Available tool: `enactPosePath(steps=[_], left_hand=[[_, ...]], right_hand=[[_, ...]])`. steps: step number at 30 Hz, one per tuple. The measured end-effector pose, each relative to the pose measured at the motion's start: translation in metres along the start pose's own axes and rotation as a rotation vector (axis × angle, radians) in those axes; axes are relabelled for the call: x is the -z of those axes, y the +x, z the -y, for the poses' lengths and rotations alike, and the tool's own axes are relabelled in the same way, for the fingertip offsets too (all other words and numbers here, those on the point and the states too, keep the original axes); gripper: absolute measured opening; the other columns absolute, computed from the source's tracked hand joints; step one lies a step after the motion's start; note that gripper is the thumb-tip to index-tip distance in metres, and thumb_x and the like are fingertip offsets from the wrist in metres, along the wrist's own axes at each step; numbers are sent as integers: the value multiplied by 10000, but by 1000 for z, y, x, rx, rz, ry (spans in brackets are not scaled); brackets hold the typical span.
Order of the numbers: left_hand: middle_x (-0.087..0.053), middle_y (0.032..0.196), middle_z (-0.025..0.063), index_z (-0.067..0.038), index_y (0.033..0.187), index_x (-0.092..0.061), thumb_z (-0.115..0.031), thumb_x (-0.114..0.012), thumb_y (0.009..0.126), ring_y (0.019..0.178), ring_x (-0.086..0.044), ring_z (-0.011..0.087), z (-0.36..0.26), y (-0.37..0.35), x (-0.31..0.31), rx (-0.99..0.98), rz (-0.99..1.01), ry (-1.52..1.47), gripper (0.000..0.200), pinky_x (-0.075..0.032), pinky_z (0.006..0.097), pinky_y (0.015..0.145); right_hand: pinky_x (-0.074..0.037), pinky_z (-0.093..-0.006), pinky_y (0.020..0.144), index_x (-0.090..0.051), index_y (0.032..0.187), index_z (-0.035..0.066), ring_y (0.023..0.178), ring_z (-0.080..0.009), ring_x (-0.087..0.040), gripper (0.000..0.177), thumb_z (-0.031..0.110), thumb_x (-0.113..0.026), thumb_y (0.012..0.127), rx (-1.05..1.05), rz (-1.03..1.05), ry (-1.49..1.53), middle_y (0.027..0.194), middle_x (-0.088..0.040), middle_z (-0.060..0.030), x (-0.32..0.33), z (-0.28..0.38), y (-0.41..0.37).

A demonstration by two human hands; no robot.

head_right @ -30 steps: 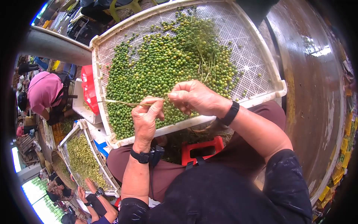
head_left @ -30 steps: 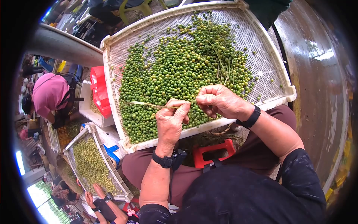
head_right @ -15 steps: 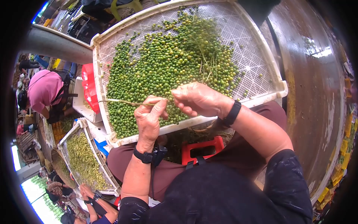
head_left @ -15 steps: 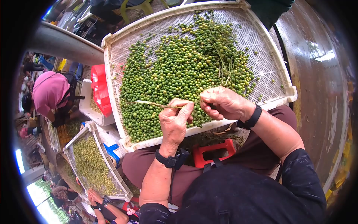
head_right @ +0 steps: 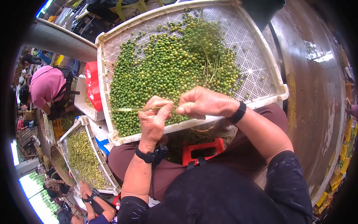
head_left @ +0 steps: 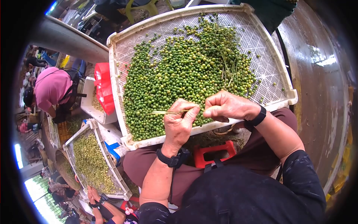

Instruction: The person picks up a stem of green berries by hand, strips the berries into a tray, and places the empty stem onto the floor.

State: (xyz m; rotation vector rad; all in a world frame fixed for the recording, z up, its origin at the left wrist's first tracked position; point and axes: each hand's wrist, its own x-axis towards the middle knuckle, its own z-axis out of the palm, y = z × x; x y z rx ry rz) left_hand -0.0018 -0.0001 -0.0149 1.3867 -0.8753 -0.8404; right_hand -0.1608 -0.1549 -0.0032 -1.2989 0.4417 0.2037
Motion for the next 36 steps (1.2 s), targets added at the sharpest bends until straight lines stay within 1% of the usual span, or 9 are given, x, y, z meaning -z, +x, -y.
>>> enactPosePath(steps=[3, 9, 13, 16, 19, 23, 30, 35, 36], left_hand=[[-594, 790, 28, -13, 906, -708, 12, -706, 909, 734, -563, 112, 4, -2, -3, 18, 10, 16, 25, -452, 270, 654], [-595, 829, 23, -11, 907, -698, -16, -681, 941, 664, -577, 96, 4, 3, 2, 91, -51, -51, 38, -461, 244, 588], [-639, 767, 19, -17, 969, -714, -93, -687, 968, 605, -596, 96, 5, 9, 12, 84, -116, -115, 80, -466, 249, 552], [-654, 778, 26, -9, 992, -719, -114, -697, 966, 603, -596, 97, 8, 9, 11, 198, -185, -297, 110, -472, 249, 529], [-663, 782, 15, -10, 1028, -723, -115, -694, 970, 605, -584, 81, 8, 10, 14, 208, -195, -289, 124, -477, 237, 533], [-657, 786, -8, -22, 1084, -730, -53, -671, 964, 618, -551, 52, -5, 7, 8, 234, -131, -138, 137, -454, 212, 562], [-640, 889, -23, -54, 1157, -725, 18, -674, 911, 717, -514, 41, 8, 4, 2, 52, 76, 37, 261, -421, 221, 611], [-612, 812, -51, -77, 1208, -724, -62, -747, 896, 642, -493, 28, -8, 2, 9, 110, 323, 43, 314, -418, 217, 578], [-646, 860, -31, -68, 1212, -721, -44, -733, 905, 707, -532, 43, -9, 1, 10, 146, 335, 26, 308, -441, 228, 630]], right_hand=[[-366, -235, 474, -663, 838, 71, 524, -37, -482, 313, 351, -728, 959, -17, 14, -41, 597, -534, 56, 3, 1, 0], [-410, -225, 504, -676, 848, 79, 549, -38, -526, 274, 323, -782, 915, 8, 32, -41, 634, -568, 60, 6, 7, -8], [-459, -237, 544, -649, 898, 68, 609, -82, -575, 150, 176, -751, 918, 177, -69, 418, 727, -621, 3, 1, -7, -3], [-481, -247, 592, -632, 988, 74, 666, -83, -587, 131, 167, -713, 942, 105, -111, 574, 850, -637, -4, 7, -15, 6], [-475, -231, 523, -608, 1069, 47, 635, -91, -596, 203, 158, -722, 942, 44, -149, 608, 878, -638, -29, 1, -24, 13], [-439, -200, 538, -482, 1307, 45, 618, -69, -540, 454, 189, -723, 951, 87, -117, 588, 847, -598, 8, -1, -14, 8], [-358, -190, 439, -432, 1422, 18, 518, -51, -467, 657, 180, -784, 892, 94, 73, 701, 781, -572, 4, 1, -9, 4], [-297, -163, 402, -436, 1462, 36, 458, -19, -423, 693, 159, -790, 879, 36, 98, 708, 750, -583, -26, -3, -7, 3], [-299, -161, 400, -439, 1459, 36, 452, -19, -427, 689, 147, -789, 876, 14, 96, 718, 759, -603, -41, -3, -5, 2]])
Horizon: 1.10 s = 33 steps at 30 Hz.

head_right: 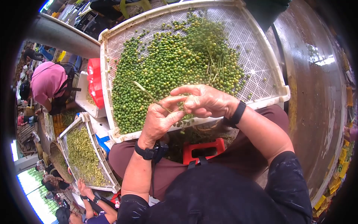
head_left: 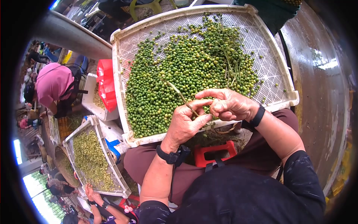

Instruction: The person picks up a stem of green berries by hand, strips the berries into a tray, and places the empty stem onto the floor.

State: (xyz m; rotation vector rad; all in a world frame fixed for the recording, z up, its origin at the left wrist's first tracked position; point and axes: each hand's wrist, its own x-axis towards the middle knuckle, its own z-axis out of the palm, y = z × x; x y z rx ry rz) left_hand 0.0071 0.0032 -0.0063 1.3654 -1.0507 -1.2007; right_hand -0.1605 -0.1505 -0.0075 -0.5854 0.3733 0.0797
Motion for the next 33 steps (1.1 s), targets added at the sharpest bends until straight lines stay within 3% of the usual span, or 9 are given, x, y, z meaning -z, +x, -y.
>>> enactPosePath(steps=[2, 8, 11, 14, 20, 26, 33], left_hand=[[-713, 957, 10, -49, 1222, -715, -9, -705, 925, 835, -609, 74, 0, -1, 1, 65, 28, -42, 299, -488, 250, 733], [-715, 1037, 65, -42, 1110, -747, -4, -714, 918, 875, -644, 120, 3, 3, -3, -177, -46, 21, 199, -506, 274, 731], [-698, 967, 53, -45, 1060, -748, 20, -712, 907, 831, -636, 127, 3, 4, -3, -263, -88, 100, 170, -502, 279, 718], [-677, 888, 60, -54, 1007, -746, 41, -715, 877, 767, -631, 135, 7, 4, -2, -207, -110, 76, 164, -502, 289, 655], [-639, 842, 61, -46, 957, -713, 47, -710, 875, 696, -607, 161, 11, 6, -2, -289, -165, 209, 124, -470, 307, 609], [-604, 797, 71, -35, 950, -676, 25, -670, 912, 685, -602, 193, 12, 5, -6, -274, -227, 361, 71, -467, 326, 615], [-631, 818, 82, -29, 950, -688, 3, -669, 922, 710, -615, 207, 7, 6, -5, -171, -231, 294, 47, -482, 330, 652]], right_hand=[[-306, -157, 396, -443, 1453, 34, 446, -20, -435, 678, 126, -784, 874, -28, -9, 16, 770, -627, -60, -1, 1, 0], [-345, -154, 409, -421, 1450, 7, 518, -22, -495, 710, 192, -803, 880, -47, 54, -7, 905, -628, -66, 12, -4, 3], [-349, -156, 408, -448, 1434, 33, 512, -22, -496, 628, 173, -767, 911, -56, 42, -4, 895, -632, -59, 14, -5, 5], [-356, -154, 414, -466, 1420, 46, 523, -23, -504, 573, 164, -741, 932, -59, 14, -6, 899, -639, -56, 13, -8, 6], [-365, -159, 416, -510, 1376, 60, 524, -29, -509, 498, 170, -729, 943, -70, -63, -29, 891, -651, -43, 14, -12, 9], [-376, -173, 411, -577, 1301, 76, 513, -41, -510, 384, 173, -714, 955, -59, -189, -53, 855, -648, -19, 11, -14, 13], [-399, -179, 434, -589, 1286, 69, 544, -43, -517, 340, 156, -688, 973, -20, -238, 11, 839, -636, -6, 10, -13, 12]])
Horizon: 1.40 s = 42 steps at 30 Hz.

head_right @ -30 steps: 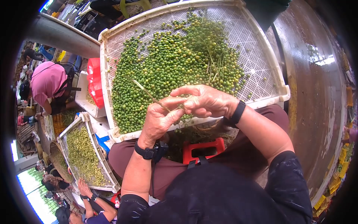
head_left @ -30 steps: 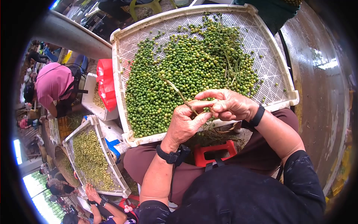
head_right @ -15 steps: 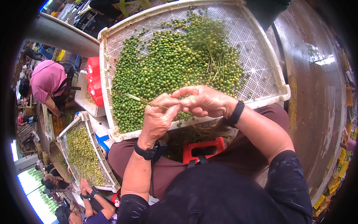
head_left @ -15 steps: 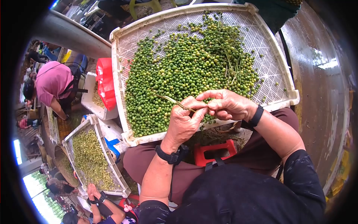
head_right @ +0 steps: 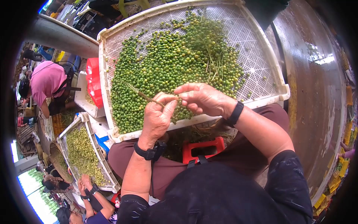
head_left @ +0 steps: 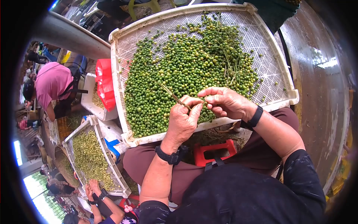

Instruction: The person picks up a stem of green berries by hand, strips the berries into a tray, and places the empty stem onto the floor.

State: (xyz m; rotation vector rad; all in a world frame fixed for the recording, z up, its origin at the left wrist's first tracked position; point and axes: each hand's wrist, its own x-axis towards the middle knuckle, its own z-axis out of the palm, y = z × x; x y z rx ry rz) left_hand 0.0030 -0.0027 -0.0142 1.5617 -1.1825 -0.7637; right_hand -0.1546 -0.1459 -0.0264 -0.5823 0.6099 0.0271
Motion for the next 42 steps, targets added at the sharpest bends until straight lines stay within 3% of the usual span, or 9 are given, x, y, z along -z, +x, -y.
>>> enactPosePath(steps=[14, 19, 26, 29, 32, 33, 36, 39, 42], left_hand=[[-639, 789, 77, -26, 936, -702, 8, -700, 899, 678, -622, 191, 1, 0, -1, -75, -27, 44, 50, -475, 320, 608], [-615, 788, 102, -30, 926, -672, 27, -691, 874, 685, -628, 261, 5, 1, -5, -137, -75, 129, 79, -488, 353, 618], [-599, 821, 121, -24, 937, -633, 34, -667, 869, 734, -627, 313, 8, -2, -10, -164, -92, 170, 95, -500, 397, 654], [-607, 764, 73, -31, 930, -629, -23, -656, 934, 659, -619, 223, 15, -2, -15, -166, -120, 120, 29, -491, 344, 599], [-603, 707, 12, -46, 928, -632, -105, -626, 1005, 588, -577, 108, 2, -1, -12, 403, -190, -370, 98, -467, 263, 545], [-593, 676, -22, -48, 957, -648, -174, -606, 1039, 555, -541, 42, 3, 2, -7, 380, -214, -407, 156, -449, 206, 513], [-595, 729, -20, -46, 1027, -656, -193, -646, 1013, 569, -567, 70, 12, 8, 10, 409, -283, -667, 148, -477, 230, 504], [-618, 741, -4, -31, 1006, -666, -175, -645, 1014, 559, -586, 76, 18, 8, 18, 401, -328, -779, 145, -489, 231, 496], [-616, 742, -5, -34, 1003, -663, -168, -643, 1013, 551, -584, 78, 14, 5, 15, 408, -311, -742, 136, -493, 231, 500]], right_hand=[[-395, -181, 432, -621, 1233, 67, 547, -48, -523, 294, 149, -696, 961, 3, 5, -21, 827, -638, 4, 0, -2, 2], [-400, -190, 452, -647, 1181, 69, 561, -50, -523, 266, 183, -719, 952, 47, -9, -94, 795, -618, 24, -1, -8, 5], [-431, -205, 527, -620, 1210, 59, 631, -46, -532, 339, 226, -734, 939, 97, 25, -133, 881, -628, 41, 4, -17, 10], [-422, -210, 511, -632, 1198, 63, 614, -55, -528, 316, 196, -733, 931, 107, 21, -58, 846, -625, 28, 2, -18, 9], [-417, -223, 493, -652, 1185, 65, 584, -78, -524, 275, 108, -703, 918, 95, 100, 86, 818, -641, -16, -3, -5, 2], [-430, -227, 533, -626, 1213, 52, 647, -76, -543, 313, 118, -683, 913, 89, 117, 94, 912, -640, -20, -3, 1, -3], [-457, -246, 575, -626, 1185, 18, 712, -101, -571, 273, 94, -657, 925, 202, 117, 111, 981, -648, -55, -2, 8, -9], [-463, -245, 541, -652, 1087, 36, 684, -122, -594, 171, 153, -632, 965, 190, 95, 43, 946, -670, -55, 1, 6, -8], [-439, -230, 498, -642, 1004, 75, 606, -73, -596, 175, 240, -691, 971, 33, -66, -202, 787, -649, 23, -14, 3, -9]])
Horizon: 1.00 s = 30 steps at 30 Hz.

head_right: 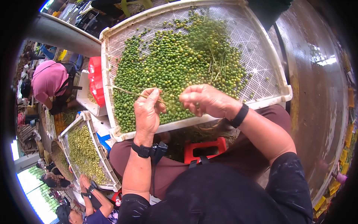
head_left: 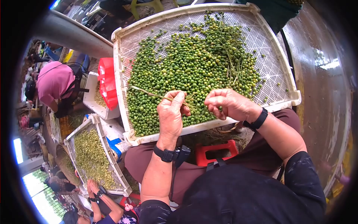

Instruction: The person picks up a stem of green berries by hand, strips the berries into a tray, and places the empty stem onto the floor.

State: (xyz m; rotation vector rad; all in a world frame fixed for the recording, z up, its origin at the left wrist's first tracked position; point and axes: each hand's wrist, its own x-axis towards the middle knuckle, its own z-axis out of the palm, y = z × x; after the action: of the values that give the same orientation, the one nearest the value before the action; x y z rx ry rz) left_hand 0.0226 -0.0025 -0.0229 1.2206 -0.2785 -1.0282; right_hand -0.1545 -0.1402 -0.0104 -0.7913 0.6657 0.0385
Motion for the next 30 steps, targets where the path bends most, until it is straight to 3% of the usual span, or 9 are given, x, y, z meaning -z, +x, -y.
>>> enactPosePath(steps=[3, 8, 11, 18, 20, 24, 30], left_hand=[[-625, 770, -6, -46, 1024, -666, -169, -660, 999, 567, -585, 83, 3, -4, -6, 6, 15, 98, 125, -498, 239, 510], [-625, 733, 6, -29, 1002, -673, -157, -663, 997, 559, -587, 80, 5, -8, -10, -6, 83, 224, 128, -499, 239, 523], [-625, 742, 8, -27, 1002, -672, -163, -667, 997, 567, -587, 83, 5, -5, -5, -14, 77, 151, 136, -494, 239, 524], [-637, 773, 25, -11, 1027, -668, -164, -679, 990, 598, -599, 93, 0, 0, 0, -16, 146, 62, 158, -492, 248, 522], [-637, 746, 23, -10, 1010, -658, -145, -653, 1005, 593, -593, 85, -2, -4, -4, -1, 200, 101, 135, -491, 237, 533], [-657, 784, 34, 6, 997, -666, -110, -646, 1003, 608, -603, 90, 2, -7, -5, 5, 259, 139, 118, -494, 235, 552], [-664, 801, 58, 9, 1009, -664, -114, -649, 1003, 612, -611, 105, 2, -9, -8, 32, 337, 21, 124, -501, 236, 563]], right_hand=[[-440, -226, 544, -655, 1000, 89, 621, -59, -550, 316, 391, -732, 945, 14, 73, -188, 792, -621, 25, -1, -11, 5], [-372, -243, 475, -662, 969, 63, 516, -65, -483, 300, 358, -715, 964, 98, 92, -256, 651, -568, 27, -1, -16, 9], [-384, -237, 477, -660, 967, 62, 519, -69, -482, 298, 357, -698, 975, 72, 139, -238, 680, -582, 22, -1, -11, 5], [-445, -249, 530, -658, 1034, 56, 652, -89, -581, 160, 115, -636, 887, 95, 142, 50, 788, -630, -27, 3, -4, 4], [-436, -243, 526, -651, 987, 76, 648, -75, -576, 164, 220, -691, 919, 50, 117, -50, 769, -625, 6, 2, -1, 3], [-377, -233, 482, -644, 888, 95, 521, -63, -493, 336, 409, -757, 924, 28, 115, -218, 671, -571, 37, -3, -10, 6], [-385, -233, 489, -646, 900, 85, 543, -57, -488, 233, 299, -717, 959, 114, 191, -168, 684, -564, 37, -2, -12, 5]])
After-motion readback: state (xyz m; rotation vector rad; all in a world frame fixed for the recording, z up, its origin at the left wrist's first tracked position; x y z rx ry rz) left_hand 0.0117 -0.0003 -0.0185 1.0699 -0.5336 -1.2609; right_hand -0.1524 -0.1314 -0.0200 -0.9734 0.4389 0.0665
